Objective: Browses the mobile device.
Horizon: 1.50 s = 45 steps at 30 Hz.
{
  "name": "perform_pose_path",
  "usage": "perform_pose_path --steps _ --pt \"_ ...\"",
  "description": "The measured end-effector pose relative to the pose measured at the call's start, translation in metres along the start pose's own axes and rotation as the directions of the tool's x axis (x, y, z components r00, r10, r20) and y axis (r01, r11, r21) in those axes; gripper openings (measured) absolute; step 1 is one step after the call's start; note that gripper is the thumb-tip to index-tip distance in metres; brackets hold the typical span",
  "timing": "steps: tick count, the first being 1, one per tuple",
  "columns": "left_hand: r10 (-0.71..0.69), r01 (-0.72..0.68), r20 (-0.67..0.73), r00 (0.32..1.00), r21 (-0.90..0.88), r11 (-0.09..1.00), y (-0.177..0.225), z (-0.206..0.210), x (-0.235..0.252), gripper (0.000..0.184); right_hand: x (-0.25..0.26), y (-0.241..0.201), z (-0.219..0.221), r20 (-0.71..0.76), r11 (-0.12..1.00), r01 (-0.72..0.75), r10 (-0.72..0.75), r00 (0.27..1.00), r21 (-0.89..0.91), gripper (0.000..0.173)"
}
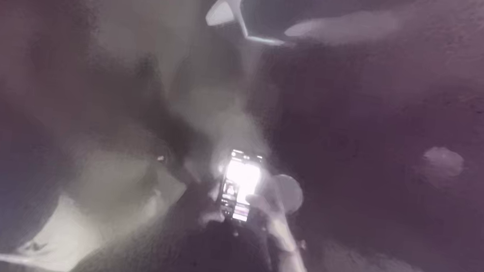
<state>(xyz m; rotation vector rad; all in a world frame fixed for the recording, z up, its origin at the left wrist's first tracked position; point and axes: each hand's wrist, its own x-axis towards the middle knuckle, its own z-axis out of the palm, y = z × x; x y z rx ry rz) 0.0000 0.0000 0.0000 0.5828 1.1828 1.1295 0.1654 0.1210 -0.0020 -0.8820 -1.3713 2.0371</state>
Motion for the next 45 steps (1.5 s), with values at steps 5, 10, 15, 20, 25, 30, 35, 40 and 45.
perform_pose_path --steps 5,10,15,20,25,30,35,40,45 --pt "0.068 -0.051 0.132 0.989 -0.129 0.990 0.021 -0.027 0.067 0.092 0.058 -0.002 -0.023 0.048 0.996 0.080 -0.081 0.996 0.030 0.069" --pt "0.126 -0.081 0.213 0.969 -0.209 0.975 0.054 -0.043 0.145 0.086 0.118 -0.016 -0.060 0.031 0.995 0.071 -0.073 0.997 0.069 0.062" --pt "0.018 0.010 0.214 0.977 -0.131 0.991 0.120 -0.042 0.220 0.088 0.187 -0.048 -0.093 0.055 0.980 0.092 -0.104 0.993 0.179 0.058" --pt "-0.146 0.116 0.132 0.980 0.211 0.971 0.152 -0.051 0.292 0.077 0.247 -0.063 -0.131 0.135 0.963 0.265 -0.255 0.957 -0.059 0.090" --pt "0.049 -0.019 0.300 0.953 -0.101 0.995 0.172 -0.039 0.340 0.095 0.283 -0.080 -0.147 0.065 0.965 0.238 -0.232 0.971 -0.112 0.103" --pt "0.031 0.023 0.466 0.884 -0.110 0.994 0.186 -0.043 0.381 0.089 0.297 -0.085 -0.155 -0.021 0.960 0.278 -0.278 0.960 0.040 0.098" --pt "-0.036 0.028 0.565 0.824 0.022 0.999 0.199 -0.052 0.418 0.084 0.299 -0.089 -0.150 -0.257 0.955 0.293 -0.271 0.927 0.050 0.080" --pt "-0.102 0.037 0.643 0.759 0.114 0.993 0.227 -0.060 0.442 0.080 0.305 -0.094 -0.129 -0.448 0.940 0.342 -0.297 0.843 0.021 0.079" --pt "-0.195 0.151 0.742 0.642 0.127 0.980 0.244 -0.067 0.463 0.080 0.315 -0.084 -0.107 -0.544 0.907 0.419 -0.338 0.768 0.027 0.081"
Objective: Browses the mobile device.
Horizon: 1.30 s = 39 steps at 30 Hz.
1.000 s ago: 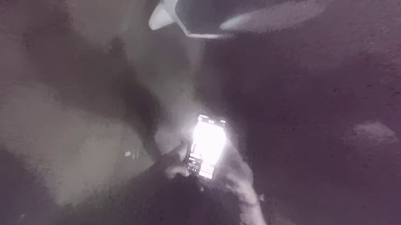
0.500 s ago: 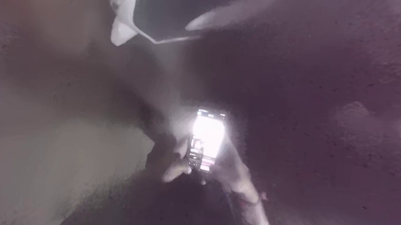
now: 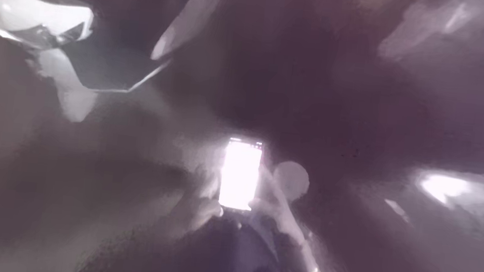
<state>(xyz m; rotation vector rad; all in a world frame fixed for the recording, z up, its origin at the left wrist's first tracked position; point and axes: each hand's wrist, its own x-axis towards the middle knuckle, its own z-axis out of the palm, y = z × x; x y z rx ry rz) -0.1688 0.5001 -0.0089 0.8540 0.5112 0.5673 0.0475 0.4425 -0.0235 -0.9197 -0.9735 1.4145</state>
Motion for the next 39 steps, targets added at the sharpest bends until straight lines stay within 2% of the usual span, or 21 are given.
perform_pose_path --steps 4,8,11,13,17,19,26,31,35,39 --pt "-0.227 0.225 0.013 0.974 0.089 0.970 0.003 -0.012 0.004 0.069 -0.018 0.012 0.013 -0.155 0.999 0.026 -0.029 0.988 -0.020 0.082" --pt "-0.231 0.227 0.223 0.947 0.044 0.973 -0.002 -0.021 0.015 0.078 -0.029 0.015 0.021 -0.261 0.999 0.019 -0.011 0.965 0.030 0.084" --pt "-0.303 0.276 0.253 0.919 0.135 0.951 -0.004 -0.016 0.020 0.075 -0.043 0.015 0.026 -0.341 0.997 0.048 -0.023 0.940 0.064 0.087" --pt "-0.363 0.314 0.224 0.905 0.225 0.922 -0.004 -0.009 0.024 0.064 -0.051 0.017 0.026 -0.379 0.994 0.083 -0.049 0.924 0.073 0.088" --pt "-0.355 0.310 0.273 0.894 0.195 0.930 -0.012 0.016 0.033 0.086 -0.072 0.011 0.018 -0.454 0.994 0.092 -0.055 0.890 0.058 0.092" --pt "-0.361 0.306 0.288 0.887 0.218 0.927 -0.021 0.030 0.036 0.088 -0.088 0.004 0.012 -0.481 0.992 0.112 -0.067 0.874 0.065 0.090" --pt "-0.396 0.339 0.397 0.828 0.208 0.918 -0.045 0.090 0.052 0.076 -0.138 -0.020 -0.014 -0.533 0.976 0.218 -0.175 0.827 0.017 0.084" --pt "-0.523 0.437 0.362 0.771 0.295 0.849 -0.043 0.128 0.057 0.060 -0.163 -0.022 -0.027 -0.606 0.965 0.251 -0.247 0.756 -0.080 0.084" --pt "-0.549 0.434 0.358 0.755 0.354 0.828 -0.051 0.144 0.059 0.043 -0.178 -0.026 -0.036 -0.598 0.958 0.269 -0.273 0.753 -0.099 0.083" --pt "-0.561 0.405 0.377 0.737 0.419 0.813 -0.055 0.151 0.060 0.040 -0.187 -0.029 -0.039 -0.614 0.962 0.257 -0.259 0.746 -0.094 0.084"
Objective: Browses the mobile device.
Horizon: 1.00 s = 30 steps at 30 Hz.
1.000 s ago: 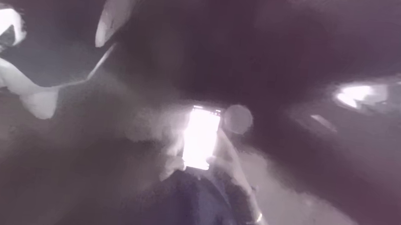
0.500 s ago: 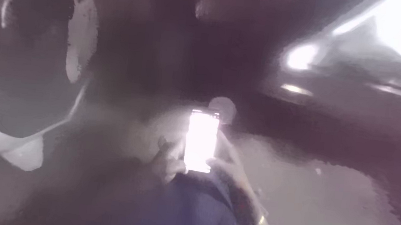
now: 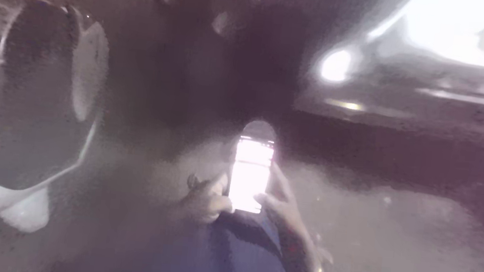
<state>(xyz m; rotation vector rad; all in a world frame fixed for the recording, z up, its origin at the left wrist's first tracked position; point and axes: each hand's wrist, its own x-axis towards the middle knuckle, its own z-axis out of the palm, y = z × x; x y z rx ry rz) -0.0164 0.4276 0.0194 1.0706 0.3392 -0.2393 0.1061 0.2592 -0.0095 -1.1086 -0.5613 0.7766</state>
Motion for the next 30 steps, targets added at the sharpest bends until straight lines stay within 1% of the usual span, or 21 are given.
perform_pose_path --steps 2,4,7,10,12,14,17,20,22,26,29,30 --pt "-0.013 0.012 0.019 1.000 0.039 0.999 0.001 0.000 0.002 0.042 0.000 -0.004 -0.001 -0.008 0.999 -0.030 0.030 1.000 -0.014 0.083" --pt "-0.024 0.024 0.008 1.000 0.055 0.998 0.001 0.000 0.002 0.041 0.002 -0.007 0.000 -0.015 0.998 -0.052 0.051 0.999 -0.024 0.078" --pt "0.037 -0.036 0.031 0.999 -0.025 0.999 -0.005 -0.001 0.004 0.044 0.003 -0.009 0.001 -0.035 0.996 -0.091 0.090 0.995 -0.023 0.077" --pt "0.064 -0.064 0.001 0.998 -0.069 0.996 -0.004 0.001 0.005 0.051 0.006 -0.011 0.004 -0.072 0.992 -0.127 0.125 0.990 -0.027 0.079" --pt "0.070 -0.071 -0.015 0.997 -0.089 0.994 -0.004 0.001 0.006 0.055 0.008 -0.009 0.004 -0.072 0.992 -0.121 0.119 0.990 -0.020 0.079" --pt "0.074 -0.078 -0.043 0.996 -0.084 0.993 -0.003 0.002 0.007 0.055 0.011 -0.005 0.005 -0.057 0.995 -0.103 0.103 0.993 0.003 0.077" --pt "0.088 -0.094 -0.055 0.995 -0.108 0.990 -0.003 0.000 0.008 0.064 0.016 -0.003 0.008 -0.043 0.994 -0.091 0.094 0.995 0.065 0.075" --pt "0.076 -0.082 -0.069 0.995 -0.097 0.992 -0.003 -0.004 0.008 0.062 0.019 0.000 0.009 -0.016 0.989 -0.089 0.091 0.996 0.118 0.074" --pt "0.081 -0.084 -0.067 0.994 -0.049 0.995 -0.002 -0.006 0.008 0.057 0.020 0.001 0.008 -0.004 0.991 -0.086 0.087 0.996 0.099 0.076" --pt "0.121 -0.122 -0.016 0.992 -0.088 0.989 -0.005 -0.012 0.010 0.057 0.021 0.007 0.008 0.005 0.993 -0.048 0.047 0.999 0.106 0.074" --pt "0.102 -0.104 -0.031 0.994 -0.075 0.992 -0.004 -0.012 0.009 0.050 0.020 0.010 0.007 0.005 0.997 -0.028 0.028 1.000 0.074 0.072" --pt "0.100 -0.102 -0.027 0.995 -0.078 0.992 -0.003 -0.011 0.008 0.050 0.020 0.010 0.007 0.006 0.997 -0.021 0.020 1.000 0.070 0.072"
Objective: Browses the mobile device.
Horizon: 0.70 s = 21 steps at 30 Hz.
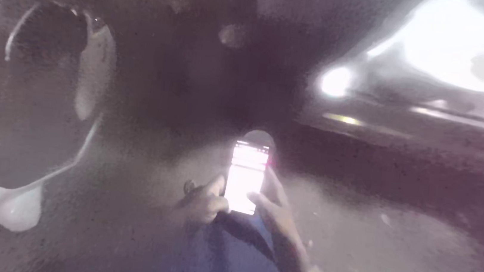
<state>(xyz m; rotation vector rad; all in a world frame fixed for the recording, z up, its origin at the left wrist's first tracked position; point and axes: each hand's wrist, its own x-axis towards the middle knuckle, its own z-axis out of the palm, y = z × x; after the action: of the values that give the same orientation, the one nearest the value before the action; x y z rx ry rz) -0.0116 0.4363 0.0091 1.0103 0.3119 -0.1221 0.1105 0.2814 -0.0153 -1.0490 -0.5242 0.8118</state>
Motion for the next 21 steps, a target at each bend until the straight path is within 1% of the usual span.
perform_pose_path --steps 4,7,8,9,10,11,13,15,16,19,21 --pt "-0.015 0.015 -0.021 1.000 0.005 1.000 0.0013 0.0021 -0.0023 0.046 -0.0015 -0.0020 0.0033 -0.011 1.000 0.018 -0.018 1.000 -0.003 0.069" --pt "-0.032 0.033 -0.036 0.999 0.027 0.999 0.0013 0.0020 -0.0053 0.037 -0.0028 -0.0019 0.0069 -0.044 1.000 0.016 -0.017 0.999 -0.005 0.059" --pt "-0.037 0.038 -0.035 0.999 0.036 0.999 0.0024 0.0022 -0.0057 0.036 -0.0031 -0.0006 0.0066 -0.048 1.000 0.023 -0.023 0.999 -0.012 0.058" --pt "-0.041 0.043 -0.032 0.999 0.038 0.998 0.0036 0.0024 -0.0057 0.035 -0.0040 0.0008 0.0057 -0.044 0.999 0.028 -0.029 0.999 -0.016 0.061" --pt "-0.041 0.042 -0.029 0.999 0.034 0.999 0.0044 0.0029 -0.0058 0.036 -0.0055 0.0016 0.0049 -0.040 0.999 0.027 -0.027 0.999 -0.018 0.069" --pt "-0.037 0.037 -0.016 0.999 0.024 0.999 0.0051 0.0031 -0.0064 0.040 -0.0066 0.0010 0.0052 -0.036 1.000 0.015 -0.016 0.999 -0.017 0.075" --pt "-0.027 0.027 -0.001 1.000 0.007 1.000 0.0069 0.0043 -0.0073 0.047 -0.0065 -0.0011 0.0069 -0.030 1.000 -0.002 0.002 1.000 -0.012 0.078" --pt "-0.034 0.034 0.007 0.999 -0.004 0.999 0.0057 0.0037 -0.0077 0.051 -0.0072 -0.0010 0.0067 -0.016 1.000 -0.003 0.003 1.000 -0.020 0.077" --pt "-0.036 0.036 0.007 0.999 -0.008 0.999 0.0042 0.0027 -0.0079 0.051 -0.0076 -0.0006 0.0065 -0.009 1.000 -0.001 0.001 1.000 -0.023 0.077" --pt "-0.065 0.066 -0.036 0.997 0.023 0.998 0.0065 0.0037 -0.0087 0.040 -0.0067 -0.0001 0.0059 -0.001 0.999 -0.002 0.002 1.000 -0.042 0.077" --pt "-0.065 0.066 -0.043 0.997 0.024 0.998 0.0060 0.0033 -0.0100 0.038 -0.0074 0.0006 0.0055 -0.001 0.999 0.000 0.000 1.000 -0.050 0.078"
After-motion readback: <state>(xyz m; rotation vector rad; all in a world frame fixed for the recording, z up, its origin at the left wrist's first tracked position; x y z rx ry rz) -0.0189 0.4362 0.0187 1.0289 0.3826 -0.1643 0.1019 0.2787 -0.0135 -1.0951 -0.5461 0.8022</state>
